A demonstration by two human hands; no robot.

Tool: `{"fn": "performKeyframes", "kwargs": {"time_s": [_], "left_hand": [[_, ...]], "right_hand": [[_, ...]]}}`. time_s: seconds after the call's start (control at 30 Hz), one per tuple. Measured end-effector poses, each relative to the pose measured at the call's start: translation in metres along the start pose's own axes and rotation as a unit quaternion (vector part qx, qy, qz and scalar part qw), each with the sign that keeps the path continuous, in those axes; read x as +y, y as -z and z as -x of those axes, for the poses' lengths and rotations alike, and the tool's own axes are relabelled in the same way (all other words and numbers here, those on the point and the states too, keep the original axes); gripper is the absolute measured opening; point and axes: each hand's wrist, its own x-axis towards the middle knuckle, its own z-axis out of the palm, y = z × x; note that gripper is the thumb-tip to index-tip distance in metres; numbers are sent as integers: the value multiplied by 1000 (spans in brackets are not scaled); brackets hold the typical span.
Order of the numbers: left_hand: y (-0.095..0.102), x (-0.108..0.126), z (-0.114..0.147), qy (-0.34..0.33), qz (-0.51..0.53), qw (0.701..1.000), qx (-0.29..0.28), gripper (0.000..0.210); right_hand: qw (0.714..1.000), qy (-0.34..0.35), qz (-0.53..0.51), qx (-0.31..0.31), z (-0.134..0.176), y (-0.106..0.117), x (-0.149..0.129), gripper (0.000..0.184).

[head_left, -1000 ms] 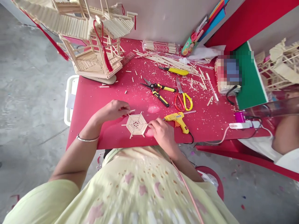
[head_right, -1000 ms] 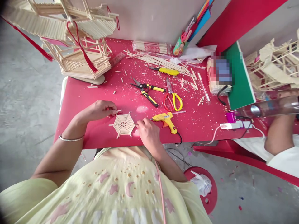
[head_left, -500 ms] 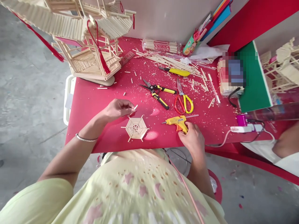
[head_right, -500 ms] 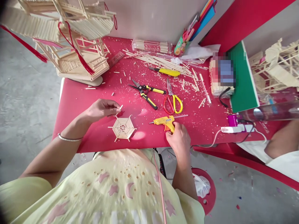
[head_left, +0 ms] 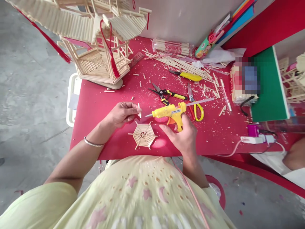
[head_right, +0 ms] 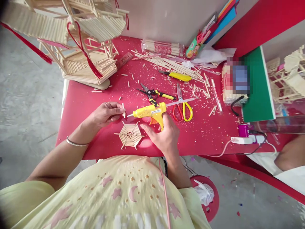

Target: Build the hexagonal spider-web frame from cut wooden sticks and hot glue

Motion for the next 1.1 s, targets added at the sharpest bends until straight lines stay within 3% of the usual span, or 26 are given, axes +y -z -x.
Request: {"fn": "performKeyframes", "kwargs": {"time_s": [0.07,0.23,0.47,0.83,1.1], "left_hand": [[0,2,2,3,25,1000,1,32],[0,3,5,12,57,998,-10,35],[0,2,5,11,60,998,-19,34],[1,2,4,15,59,998,-30,33],[3,1,5,16,68,997,-38,33]], "right_hand": [[995,27,83,48,-4,-11,-7,53],[986,53,149,44,-7,-20,-8,38],[987,42,153,16,-5,-22,-6,41],[985,68,151,45,-4,-26,-2,36],[988,56,143,33,-3,-26,-2,38]]}}
